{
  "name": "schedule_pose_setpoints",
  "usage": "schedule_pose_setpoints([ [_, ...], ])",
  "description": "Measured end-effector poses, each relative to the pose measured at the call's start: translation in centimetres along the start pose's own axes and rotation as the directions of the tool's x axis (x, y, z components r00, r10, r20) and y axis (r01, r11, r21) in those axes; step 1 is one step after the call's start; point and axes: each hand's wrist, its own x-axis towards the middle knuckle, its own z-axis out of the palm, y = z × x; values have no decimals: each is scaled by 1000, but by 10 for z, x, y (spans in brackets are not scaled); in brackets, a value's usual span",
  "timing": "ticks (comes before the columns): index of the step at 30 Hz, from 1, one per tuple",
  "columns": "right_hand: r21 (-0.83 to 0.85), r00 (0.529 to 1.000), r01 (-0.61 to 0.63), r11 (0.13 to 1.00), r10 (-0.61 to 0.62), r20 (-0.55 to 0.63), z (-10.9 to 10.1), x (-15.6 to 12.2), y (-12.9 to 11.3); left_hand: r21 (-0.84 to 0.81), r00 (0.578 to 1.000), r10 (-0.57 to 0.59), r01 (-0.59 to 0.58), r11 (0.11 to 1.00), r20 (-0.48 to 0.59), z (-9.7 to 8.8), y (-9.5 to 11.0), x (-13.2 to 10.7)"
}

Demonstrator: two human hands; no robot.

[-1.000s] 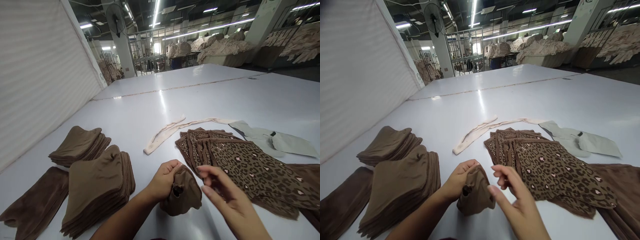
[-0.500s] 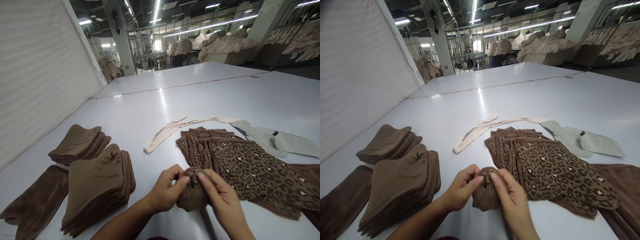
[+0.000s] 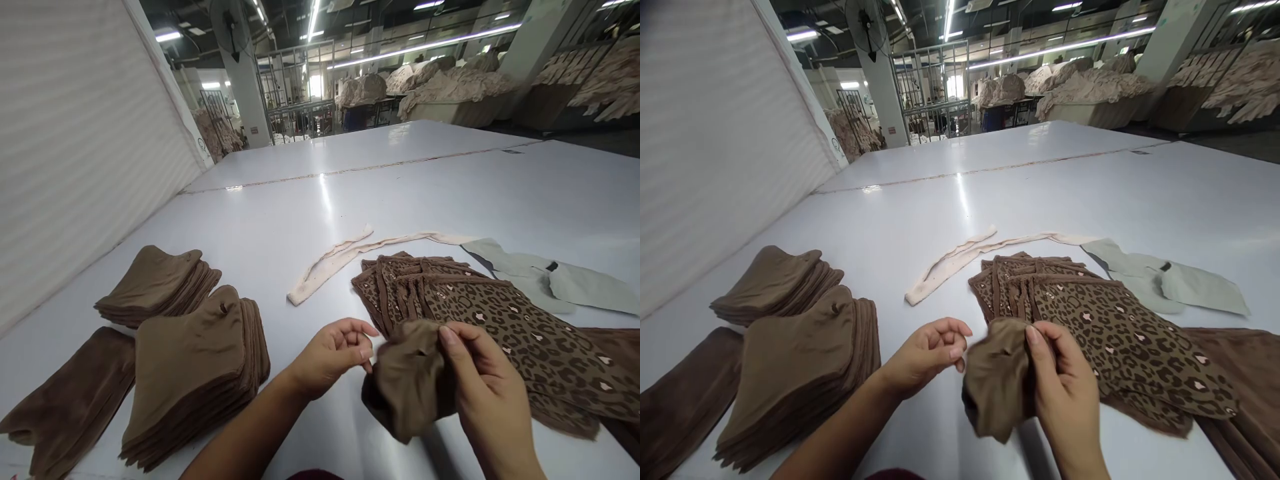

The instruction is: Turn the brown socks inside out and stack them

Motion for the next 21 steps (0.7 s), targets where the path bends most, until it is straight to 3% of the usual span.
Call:
schedule_pose_setpoints([
  [3, 62, 998, -57, 996, 54, 41, -1, 1, 1, 53, 997, -75, 75, 996, 2, -1, -4, 2],
  [6, 130, 991, -128, 983, 123, 44, -2, 1, 2, 127, 996, -33, 43, 991, -78, 3, -4, 2],
  [9, 135, 985, -167, 977, 158, 73, -3, -1, 6, 168, 998, -10, 20, 986, -59, 8, -3, 0],
  [15, 115, 983, -179, 977, 172, 66, -2, -1, 15, 31, 996, -15, 17, 999, -87, 8, 3, 0],
  [19, 93, 986, -156, 983, 150, 65, 1, -1, 16, -123, 985, -171, 165, 979, -39, 7, 3, 1],
  [21, 60, 991, -127, 990, 125, 48, 3, -1, 15, -110, 975, -221, 220, 969, 0, 9, 1, 1],
])
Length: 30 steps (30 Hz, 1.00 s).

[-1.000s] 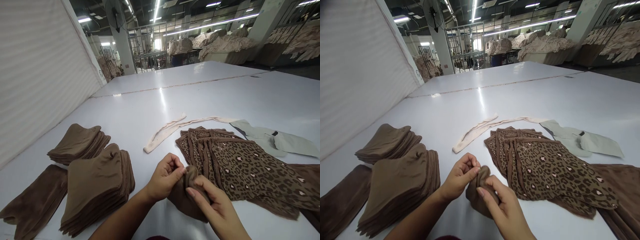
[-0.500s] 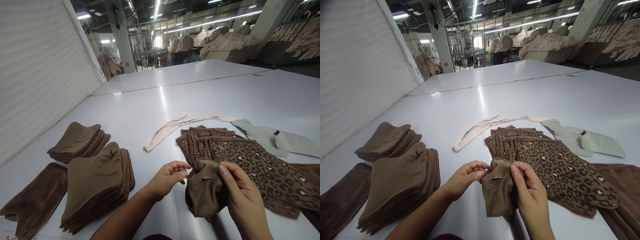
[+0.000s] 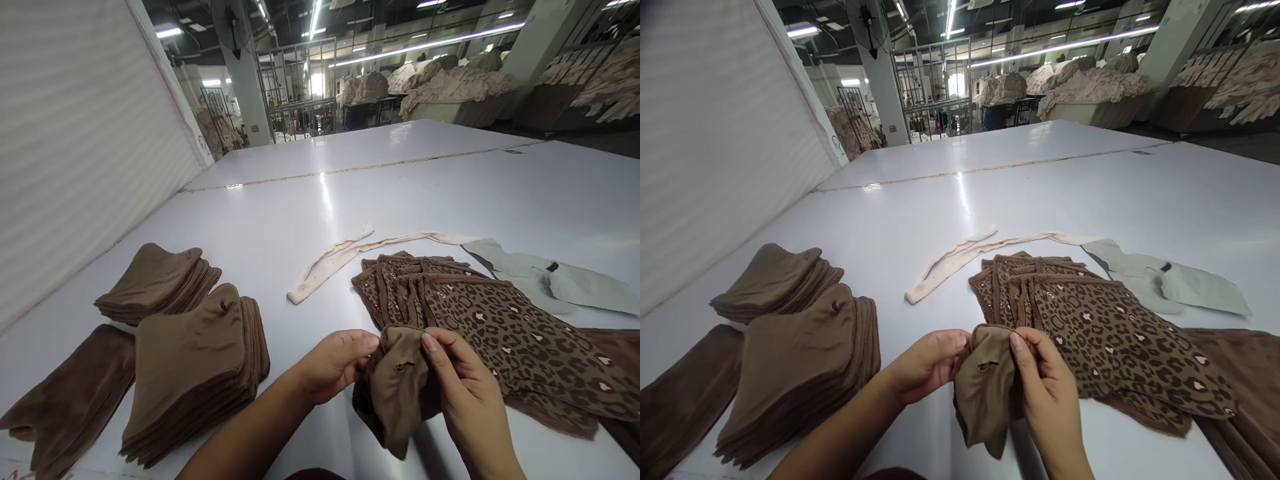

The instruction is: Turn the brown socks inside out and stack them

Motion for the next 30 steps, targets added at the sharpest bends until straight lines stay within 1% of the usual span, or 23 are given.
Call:
schedule_pose_setpoints([
  [3, -85, 999, 36, 996, -34, 25, 3, 0, -2, 145, 999, 13, -18, 989, 39, 3, -4, -1],
  [5, -172, 996, 84, 981, -81, 24, 3, -1, -4, 228, 995, 97, -93, 969, -6, 4, -5, -2],
  [6, -234, 990, 135, 963, -141, -7, 2, -2, -6, 272, 985, 166, -145, 951, -54, 5, -4, -2],
  [8, -356, 953, 251, 900, -294, -71, 1, -7, -11, 399, 933, 326, -244, 884, -151, 7, -2, -4],
  [9, -388, 938, 290, 875, -340, -66, 1, -11, -15, 480, 897, 406, -282, 831, -175, 9, -1, -6],
  [10, -392, 940, 305, 868, -341, -25, 2, -15, -19, 558, 860, 479, -313, 769, -177, 11, -1, -7],
  [11, -368, 953, 293, 882, -300, 40, 3, -20, -22, 623, 831, 533, -336, 707, -157, 13, -2, -8],
  [12, -328, 964, 266, 907, -239, 120, 5, -23, -25, 666, 816, 566, -356, 656, -122, 15, -3, -9],
  [14, -238, 965, 199, 951, -147, 219, 10, -28, -27, 694, 811, 582, -389, 606, -54, 17, -8, -10],
  [16, -118, 966, 134, 984, -103, 236, 14, -28, -26, 667, 825, 563, -396, 631, -44, 17, -14, -8],
  [17, -29, 969, 72, 997, -63, 239, 16, -27, -24, 642, 832, 551, -388, 661, -64, 15, -17, -7],
  [18, 80, 968, -20, 997, -1, 250, 18, -26, -22, 616, 839, 536, -374, 694, -95, 13, -20, -5],
  [19, 201, 959, -135, 970, 77, 274, 19, -25, -20, 591, 847, 517, -355, 724, -124, 11, -22, -3],
  [20, 326, 941, -251, 912, 151, 303, 21, -24, -19, 575, 856, 497, -336, 746, -145, 8, -24, -2],
  [22, 505, 890, -436, 745, 274, 364, 24, -24, -17, 578, 866, 471, -301, 759, -167, 5, -24, 0],
  [23, 541, 864, -492, 682, 307, 399, 26, -25, -18, 596, 860, 480, -297, 746, -172, 5, -23, 0],
  [24, 547, 840, -532, 647, 320, 438, 27, -26, -19, 623, 840, 516, -315, 716, -169, 5, -20, -1],
  [25, 535, 819, -558, 634, 319, 477, 28, -26, -21, 653, 808, 569, -351, 671, -150, 5, -17, -2],
  [26, 516, 802, -574, 636, 310, 511, 29, -27, -22, 682, 772, 626, -397, 614, -114, 5, -13, -4],
  [27, 500, 789, -584, 640, 300, 536, 29, -27, -24, 701, 746, 663, -443, 558, -56, 5, -9, -6],
  [28, 502, 785, -589, 634, 299, 543, 29, -27, -25, 703, 748, 664, -478, 527, 10, 5, -5, -7],
  [29, 516, 781, -601, 611, 310, 542, 29, -27, -25, 692, 772, 632, -491, 529, 65, 4, -2, -7],
  [30, 536, 772, -622, 571, 334, 540, 28, -27, -25, 670, 810, 578, -482, 564, 97, 2, 1, -6],
])
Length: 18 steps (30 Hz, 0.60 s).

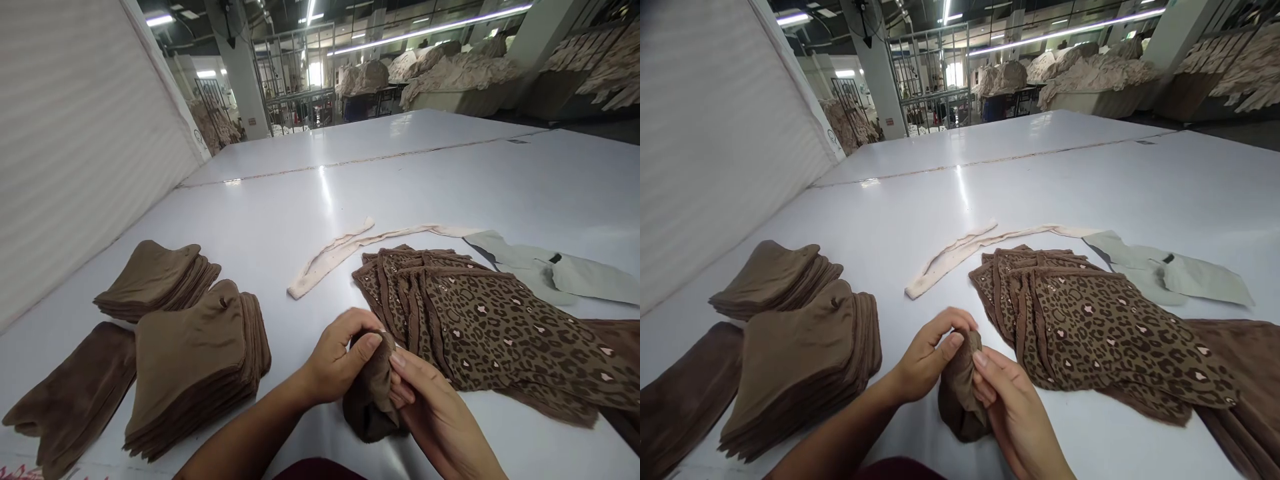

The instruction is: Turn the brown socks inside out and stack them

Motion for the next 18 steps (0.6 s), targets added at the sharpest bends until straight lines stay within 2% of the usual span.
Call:
schedule_pose_setpoints([
  [2, 132, 998, -56, 990, 59, -22, -2, -1, 1, -88, 992, -99, 106, 991, 72, -2, -2, 4],
  [4, 261, 995, -103, 960, 99, 28, -4, -3, 4, -163, 985, -168, 174, 971, 50, -1, -7, 8],
  [7, 369, 986, -118, 922, 66, 150, -1, -10, 8, -200, 982, -183, 169, 965, -56, 2, -9, 10],
  [9, 369, 979, -100, 924, 26, 201, 2, -15, 8, -238, 981, -161, 133, 962, -105, 4, -6, 8],
  [11, 330, 970, -89, 940, 6, 242, 5, -19, 7, -277, 987, -154, 135, 951, -49, 5, -2, 4],
  [14, 330, 967, -110, 937, 24, 253, 5, -18, 3, -183, 981, -192, 195, 964, 33, 10, 2, -4],
  [18, 400, 969, -111, 910, 9, 247, 4, -9, 3, -14, 981, -176, 176, 984, -75, 15, -4, -11],
])
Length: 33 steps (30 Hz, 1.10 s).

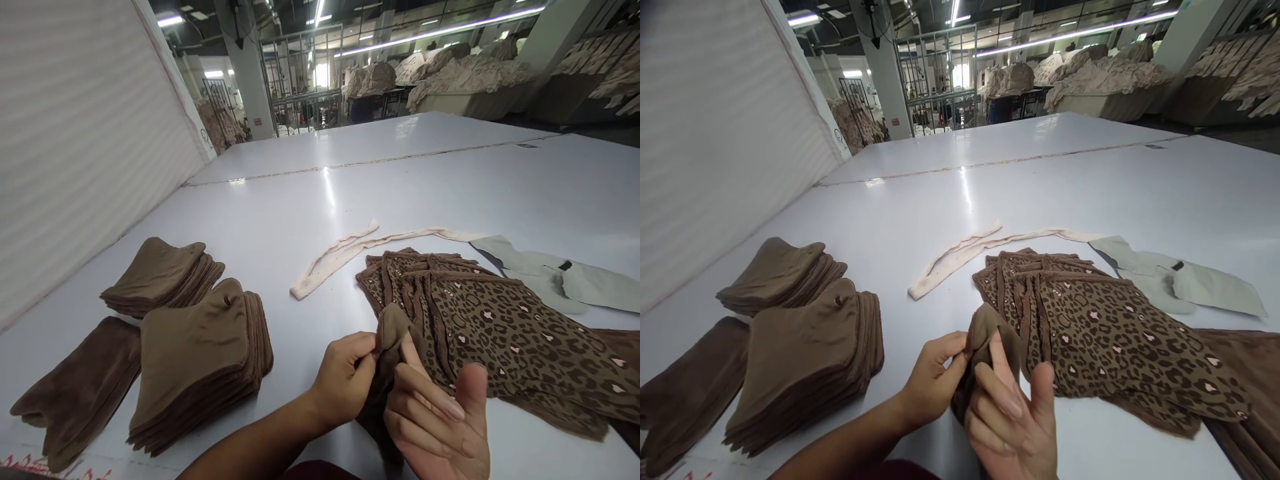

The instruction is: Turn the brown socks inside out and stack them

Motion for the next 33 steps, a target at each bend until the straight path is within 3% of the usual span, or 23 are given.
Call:
schedule_pose_setpoints([
  [3, -108, 1000, -20, 994, 22, 16, -3, 4, 7, -99, 1000, -3, 2, 995, -7, -5, -4, 2],
  [6, -444, 991, -52, 895, -9, -134, -7, -1, 6, -227, 998, -45, 51, 973, 33, -13, -3, 8],
  [7, -611, 978, -47, 791, -87, -188, -8, -4, 2, -235, 998, -48, 53, 971, 27, -16, -2, 11],
  [9, -890, 919, -25, 455, -339, -199, -10, -11, -13, -200, 1000, -16, 10, 980, -26, -19, 2, 15],
  [11, -993, 819, 17, 120, -572, -55, -9, -16, -29, -109, 997, 81, -83, 991, -17, -21, 9, 18],
  [13, -993, 746, 83, -80, -655, 115, -4, -15, -43, -16, 979, 170, -170, 985, 110, -20, 17, 20],
  [14, -986, 762, 106, -127, -627, 163, -2, -13, -47, -10, 968, 180, -181, 983, 172, -19, 20, 20],
  [15, -984, 820, 118, -136, -546, 174, 0, -9, -49, -37, 964, 164, -160, 986, 209, -19, 21, 20],
  [17, -991, 917, 119, -69, -375, 136, -1, 1, -51, -123, 978, 90, -67, 990, 189, -19, 18, 18],
  [20, -976, 932, 158, 150, -350, 97, -13, 14, -53, -34, 984, -4, 10, 999, 179, -23, -3, 14],
  [23, -930, 931, 150, 334, -365, 19, -29, 21, -55, 19, 939, -135, 136, 991, 318, -23, -29, 10],
  [24, -938, 916, 127, 323, -401, -14, -33, 22, -55, -36, 921, -187, 211, 977, 342, -22, -36, 9],
  [25, -961, 873, 107, 254, -487, -31, -36, 22, -55, -98, 919, -228, 271, 957, 321, -20, -39, 8],
  [27, -999, 696, 40, 27, -718, 9, -38, 18, -51, -173, 945, -278, 306, 936, 169, -16, -40, 7],
  [28, -997, 626, -2, -71, -778, 54, -37, 15, -47, -181, 957, -282, 290, 940, 69, -15, -37, 6],
  [29, -990, 629, -28, -138, -772, 90, -36, 12, -41, -172, 964, -264, 256, 951, -24, -13, -33, 6],
  [30, -985, 698, -37, -171, -709, 97, -33, 8, -34, -159, 968, -233, 217, 963, -91, -10, -28, 5],
  [32, -983, 870, -44, -176, -490, 49, -29, 4, -18, -169, 976, -176, 154, 974, -126, -5, -20, 4],
  [33, -985, 916, -43, -169, -400, 29, -28, 4, -11, -194, 980, -151, 125, 973, -127, -3, -17, 3],
])
